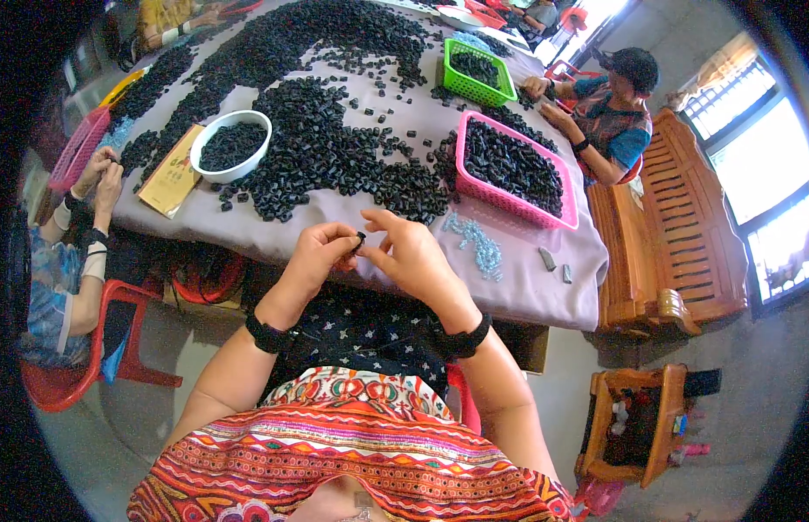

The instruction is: Sorting and inspecting small black shoe components at a communal work table.

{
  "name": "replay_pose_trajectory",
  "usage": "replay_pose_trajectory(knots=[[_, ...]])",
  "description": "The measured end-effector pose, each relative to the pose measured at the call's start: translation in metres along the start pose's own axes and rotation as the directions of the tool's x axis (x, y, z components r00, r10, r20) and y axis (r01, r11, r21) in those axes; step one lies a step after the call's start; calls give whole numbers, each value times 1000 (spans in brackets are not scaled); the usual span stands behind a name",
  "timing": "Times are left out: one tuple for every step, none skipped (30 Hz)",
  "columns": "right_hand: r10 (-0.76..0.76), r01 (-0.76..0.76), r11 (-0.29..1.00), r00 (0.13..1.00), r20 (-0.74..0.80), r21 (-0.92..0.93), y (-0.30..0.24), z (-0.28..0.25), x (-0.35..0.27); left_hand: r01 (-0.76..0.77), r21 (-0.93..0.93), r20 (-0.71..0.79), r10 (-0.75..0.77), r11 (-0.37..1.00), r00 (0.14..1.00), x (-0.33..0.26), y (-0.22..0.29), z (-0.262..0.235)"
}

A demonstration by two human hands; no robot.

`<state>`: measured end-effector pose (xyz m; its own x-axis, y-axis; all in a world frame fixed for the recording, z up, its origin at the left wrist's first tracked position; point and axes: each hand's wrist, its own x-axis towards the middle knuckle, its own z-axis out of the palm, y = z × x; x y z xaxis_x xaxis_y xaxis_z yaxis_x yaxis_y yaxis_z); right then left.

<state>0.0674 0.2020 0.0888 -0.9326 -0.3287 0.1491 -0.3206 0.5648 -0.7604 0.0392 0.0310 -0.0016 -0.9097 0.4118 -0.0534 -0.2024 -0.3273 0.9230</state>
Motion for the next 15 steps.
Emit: replay_pose_trajectory(knots=[[-50,44,988,998,-37,-150,1,5,-2,-27,1,2,27,1000,1000,0,0,0],[-104,81,952,992,-65,-297,2,10,-2,-53,2,4,53,999,999,0,0,0],[-104,80,951,992,-67,-298,5,14,-2,-54,2,6,54,999,999,0,0,0],[-147,103,896,987,-71,-432,9,20,-1,-59,-8,-2,58,998,998,0,-1,1],[-190,120,821,979,-69,-558,12,26,-1,-63,-18,-10,63,998,998,0,-1,2],[-176,76,803,978,-114,-591,14,33,0,-64,-18,-11,64,998,998,-1,1,3],[-177,77,803,978,-113,-591,15,35,2,-57,-27,-27,56,998,998,-2,3,5],[-180,69,792,976,-123,-607,17,36,3,-49,-36,-43,48,998,998,-3,4,6],[-182,61,780,974,-133,-623,18,37,4,-49,-37,-43,48,998,998,-2,4,5],[-182,61,780,974,-132,-623,20,36,4,-42,48,-15,43,998,999,0,4,4],[-207,79,776,969,-134,-626,22,35,4,-38,134,13,36,990,999,2,4,3],[-233,100,772,963,-134,-627,24,34,4,-37,133,11,36,990,999,3,2,1],[-234,101,773,963,-132,-627,24,35,4,-10,151,62,1,988,998,4,-1,-2],[-229,103,777,965,-127,-621,24,36,4,16,170,112,-35,985,993,4,-3,-4],[-222,100,781,967,-124,-616,24,36,4,16,170,113,-36,985,993,4,-4,-2]])
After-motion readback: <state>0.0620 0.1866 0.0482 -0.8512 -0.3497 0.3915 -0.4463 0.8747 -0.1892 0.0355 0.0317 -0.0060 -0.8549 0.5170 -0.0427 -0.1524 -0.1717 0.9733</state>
